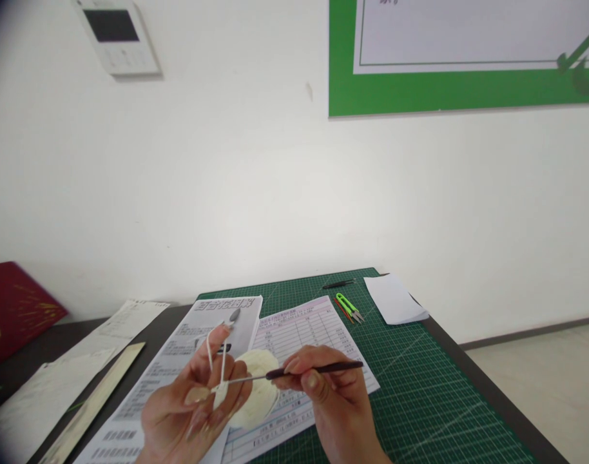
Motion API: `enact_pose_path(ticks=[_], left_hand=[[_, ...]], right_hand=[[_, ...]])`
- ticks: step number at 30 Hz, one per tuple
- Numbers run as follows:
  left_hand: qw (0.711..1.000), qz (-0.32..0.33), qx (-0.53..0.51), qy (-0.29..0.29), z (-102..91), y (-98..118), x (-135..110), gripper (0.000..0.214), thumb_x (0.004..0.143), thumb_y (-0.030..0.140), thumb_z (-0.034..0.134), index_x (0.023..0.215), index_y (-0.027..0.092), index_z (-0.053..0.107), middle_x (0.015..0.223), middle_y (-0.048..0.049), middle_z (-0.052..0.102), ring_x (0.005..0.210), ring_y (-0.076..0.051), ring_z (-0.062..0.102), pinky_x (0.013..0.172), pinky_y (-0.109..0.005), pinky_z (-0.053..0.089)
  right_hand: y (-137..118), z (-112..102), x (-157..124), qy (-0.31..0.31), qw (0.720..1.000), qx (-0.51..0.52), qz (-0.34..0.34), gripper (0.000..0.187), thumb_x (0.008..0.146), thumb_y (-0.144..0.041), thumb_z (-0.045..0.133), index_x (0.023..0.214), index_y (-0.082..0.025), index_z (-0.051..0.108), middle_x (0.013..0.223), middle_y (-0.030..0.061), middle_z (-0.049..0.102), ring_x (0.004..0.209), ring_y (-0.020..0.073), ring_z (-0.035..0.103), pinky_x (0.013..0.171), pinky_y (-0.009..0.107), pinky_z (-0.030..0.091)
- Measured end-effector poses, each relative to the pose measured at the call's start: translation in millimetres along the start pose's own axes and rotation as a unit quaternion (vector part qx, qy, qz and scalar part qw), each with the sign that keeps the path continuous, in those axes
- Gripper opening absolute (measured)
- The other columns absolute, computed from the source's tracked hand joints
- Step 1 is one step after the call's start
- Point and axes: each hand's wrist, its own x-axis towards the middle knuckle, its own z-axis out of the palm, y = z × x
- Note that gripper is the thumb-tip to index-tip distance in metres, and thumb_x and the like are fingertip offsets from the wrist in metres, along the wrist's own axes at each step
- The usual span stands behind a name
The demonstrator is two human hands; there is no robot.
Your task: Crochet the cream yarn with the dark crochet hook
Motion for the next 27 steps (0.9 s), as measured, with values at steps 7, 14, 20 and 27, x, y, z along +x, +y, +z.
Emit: enact_pose_path(ticks=[7,14,20,27], left_hand=[[0.999,-0.012,-0.03,-0.013,0.5,-0.3,0.6,0.047,0.06,0.008,0.054,0.104,0.018,0.069,0.037,0.0074,0.024,0.039,-0.009,0.026,0.048,-0.021,0.032],[0.998,-0.014,-0.054,-0.038,-0.9,-3.8,1.4,0.048,0.06,0.008,0.051,0.104,0.017,0.069,0.035,0.0088,0.022,0.034,-0.007,0.022,0.044,-0.021,0.031],[0.994,-0.039,-0.085,-0.065,-4.4,-2.9,3.9,0.049,0.06,0.008,0.047,0.104,0.014,0.069,0.035,0.0091,0.021,0.03,-0.006,0.018,0.04,-0.021,0.026],[0.997,-0.053,-0.001,-0.055,-8.7,-1.1,2.9,0.048,0.058,0.007,0.052,0.103,0.014,0.069,0.035,0.009,0.023,0.033,-0.005,0.02,0.041,-0.021,0.023]], right_hand=[[-4.2,1.4,-0.2,-0.007,1.0,-0.021,0.004,0.007,0.076,-0.025,0.069,0.08,-0.02,0.074,0.081,0.0046,0.068,0.077,0.0164,0.065,0.069,0.026,0.056],[-7.6,4.7,3.2,-0.009,0.998,-0.052,-0.03,0.009,0.076,-0.027,0.069,0.077,-0.021,0.074,0.074,0.0047,0.068,0.072,0.0171,0.061,0.065,0.027,0.05],[-10.0,2.4,5.0,-0.031,0.995,-0.087,-0.045,0.011,0.075,-0.029,0.069,0.074,-0.02,0.074,0.075,0.0059,0.068,0.07,0.0192,0.061,0.064,0.03,0.046],[-8.3,2.4,7.7,0.036,0.999,-0.004,0.033,0.011,0.072,-0.028,0.073,0.074,-0.017,0.073,0.07,0.0041,0.07,0.065,0.0157,0.066,0.061,0.026,0.055]])
